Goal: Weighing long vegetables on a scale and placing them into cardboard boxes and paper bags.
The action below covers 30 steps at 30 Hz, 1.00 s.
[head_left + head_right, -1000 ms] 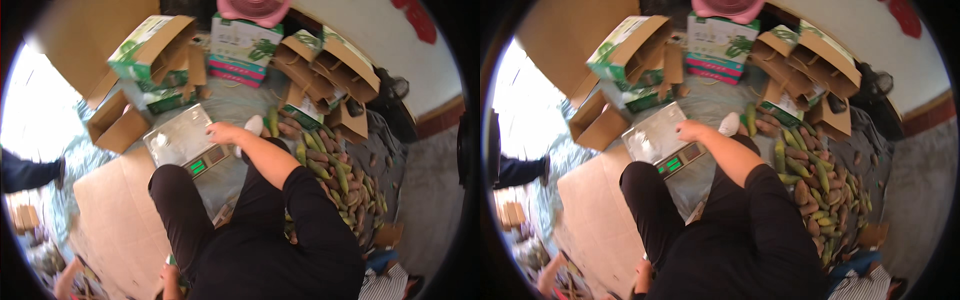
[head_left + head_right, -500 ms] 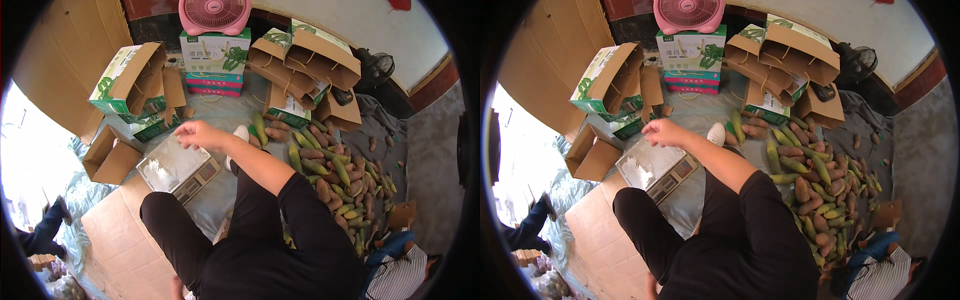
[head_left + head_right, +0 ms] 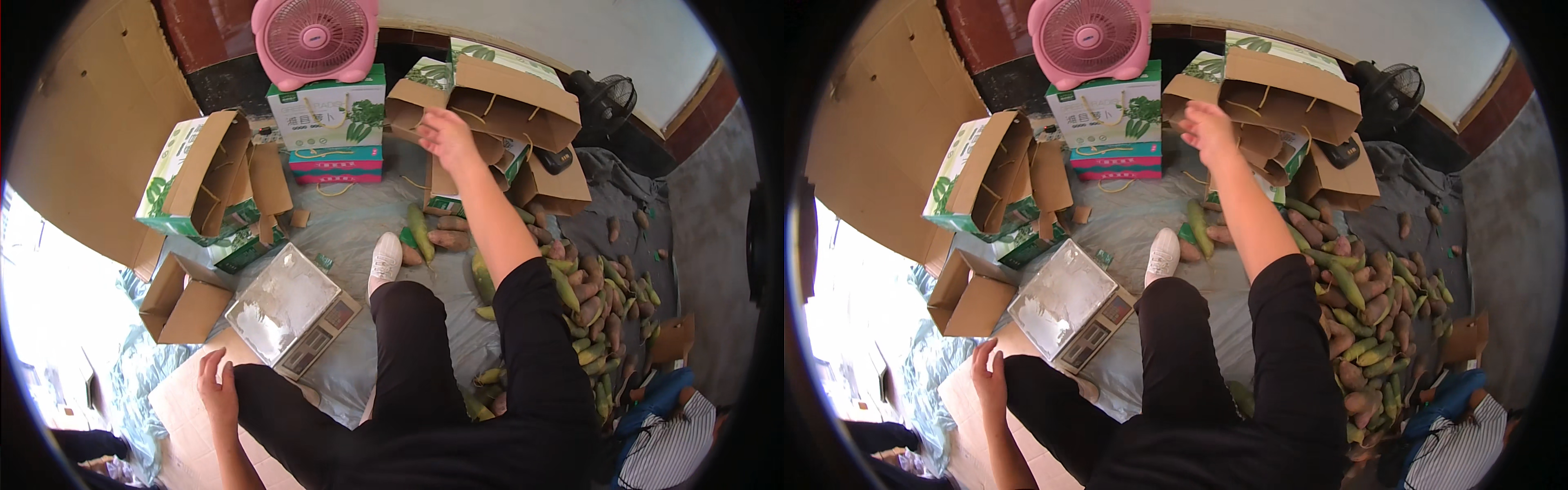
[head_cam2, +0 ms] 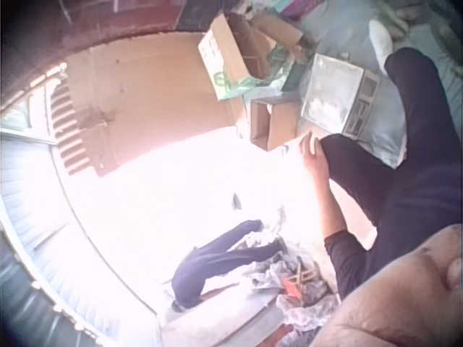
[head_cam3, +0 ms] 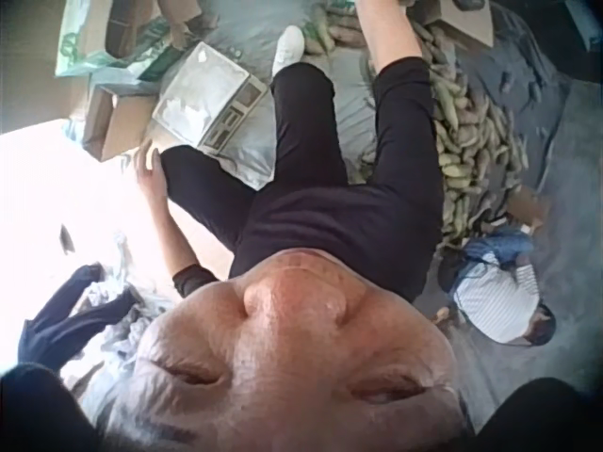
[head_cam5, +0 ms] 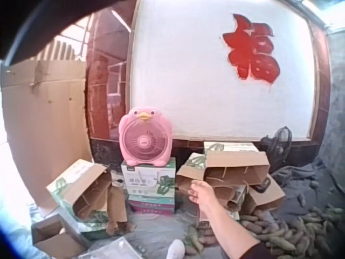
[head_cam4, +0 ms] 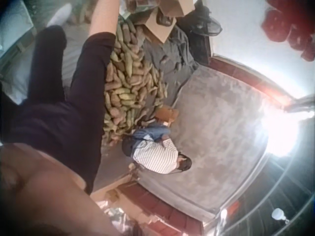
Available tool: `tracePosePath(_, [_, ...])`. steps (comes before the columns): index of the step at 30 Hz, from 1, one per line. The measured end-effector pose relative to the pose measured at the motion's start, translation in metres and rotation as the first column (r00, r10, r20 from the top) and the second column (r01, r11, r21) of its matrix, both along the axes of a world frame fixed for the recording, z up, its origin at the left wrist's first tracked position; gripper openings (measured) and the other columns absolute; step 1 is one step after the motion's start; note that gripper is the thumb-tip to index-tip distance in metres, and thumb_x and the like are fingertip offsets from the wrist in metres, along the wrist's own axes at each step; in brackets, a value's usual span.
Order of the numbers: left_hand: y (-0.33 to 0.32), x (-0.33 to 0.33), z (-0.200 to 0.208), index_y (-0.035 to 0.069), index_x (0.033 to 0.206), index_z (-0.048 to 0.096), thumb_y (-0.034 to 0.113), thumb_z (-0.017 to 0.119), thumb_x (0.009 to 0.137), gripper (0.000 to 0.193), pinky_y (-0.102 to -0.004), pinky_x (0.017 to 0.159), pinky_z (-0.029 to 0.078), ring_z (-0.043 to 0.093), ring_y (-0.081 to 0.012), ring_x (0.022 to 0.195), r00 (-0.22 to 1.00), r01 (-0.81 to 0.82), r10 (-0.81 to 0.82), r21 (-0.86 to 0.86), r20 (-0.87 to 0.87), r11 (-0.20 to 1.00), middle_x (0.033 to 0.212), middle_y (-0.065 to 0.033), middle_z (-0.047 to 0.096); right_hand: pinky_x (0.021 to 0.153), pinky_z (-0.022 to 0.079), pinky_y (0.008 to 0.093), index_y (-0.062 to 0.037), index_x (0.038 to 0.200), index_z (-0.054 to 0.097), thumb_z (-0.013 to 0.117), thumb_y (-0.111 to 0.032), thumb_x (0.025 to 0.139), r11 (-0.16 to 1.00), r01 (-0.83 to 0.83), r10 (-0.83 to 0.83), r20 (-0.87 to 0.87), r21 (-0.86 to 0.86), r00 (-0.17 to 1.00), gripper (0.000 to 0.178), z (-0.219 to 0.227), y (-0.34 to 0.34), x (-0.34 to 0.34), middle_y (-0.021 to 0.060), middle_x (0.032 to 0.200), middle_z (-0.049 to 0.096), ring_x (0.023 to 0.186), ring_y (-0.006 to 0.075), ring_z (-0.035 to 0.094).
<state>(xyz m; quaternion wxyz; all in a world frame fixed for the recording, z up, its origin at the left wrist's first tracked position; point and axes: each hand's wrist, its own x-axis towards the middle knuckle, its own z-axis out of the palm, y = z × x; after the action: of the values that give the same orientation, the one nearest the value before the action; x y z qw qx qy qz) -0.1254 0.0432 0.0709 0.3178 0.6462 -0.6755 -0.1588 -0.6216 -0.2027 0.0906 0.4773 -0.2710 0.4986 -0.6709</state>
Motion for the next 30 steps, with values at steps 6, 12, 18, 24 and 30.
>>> tracePosePath(6, [-0.011,-0.004,-0.009,0.0,0.095,0.061,0.002,0.055,0.08,0.016,-0.0347,0.081,0.044,0.058,-0.0302,0.089,0.993,-0.018,0.012,0.051,0.116,0.999,0.093,-0.0144,0.06,0.066,0.047,0.034,-0.0171,0.113,0.053,0.064,-0.019,0.081,0.976,0.212,-0.21,0.04,-0.049,0.977,0.034,-0.002,-0.022,-0.096,0.0034,0.106,0.054,0.091,0.0214,0.054])
tracePosePath(12, [-0.017,-0.008,-0.004,0.004,0.093,0.062,0.005,0.057,0.078,0.016,-0.0373,0.079,0.043,0.056,-0.0297,0.088,0.981,-0.089,0.072,0.087,0.182,0.992,0.092,-0.0122,0.061,0.077,0.045,0.0381,-0.0193,0.132,0.039,0.066,-0.023,0.079,0.964,0.253,-0.239,0.146,-0.086,0.96,0.059,0.003,-0.057,-0.12,0.015,0.142,0.02,0.111,0.033,0.044])
tracePosePath(18, [-0.023,-0.006,-0.005,0.004,0.092,0.063,0.009,0.057,0.079,0.015,-0.0369,0.08,0.042,0.056,-0.0286,0.089,0.971,-0.129,0.108,0.085,0.214,0.988,0.091,-0.0109,0.061,0.08,0.046,0.0391,-0.0245,0.134,0.035,0.07,-0.023,0.077,0.984,0.173,-0.157,0.223,-0.053,0.962,0.067,-0.017,-0.102,-0.179,0.0109,0.142,0.018,0.116,0.0322,0.041])
tracePosePath(24, [-0.018,0.001,-0.004,0.005,0.093,0.064,0.012,0.057,0.08,0.016,-0.0376,0.081,0.041,0.056,-0.0275,0.09,0.962,-0.131,0.101,0.106,0.255,0.986,0.09,-0.0099,0.061,0.081,0.045,0.0387,-0.0197,0.128,0.042,0.07,-0.02,0.078,0.958,0.273,-0.255,0.179,-0.085,0.95,0.058,-0.04,-0.118,-0.206,0.0025,0.129,0.04,0.11,0.0273,0.044])
tracePosePath(30, [-0.015,0.01,0.0,0.006,0.094,0.063,0.012,0.058,0.08,0.016,-0.0377,0.081,0.041,0.055,-0.0274,0.09,0.958,-0.152,0.123,0.096,0.258,0.984,0.09,-0.0095,0.06,0.079,0.045,0.0363,-0.0129,0.123,0.049,0.064,-0.011,0.082,0.87,0.467,-0.456,0.102,-0.16,0.884,0.044,-0.058,-0.118,-0.236,0.0085,0.111,0.054,0.097,0.0246,0.052])
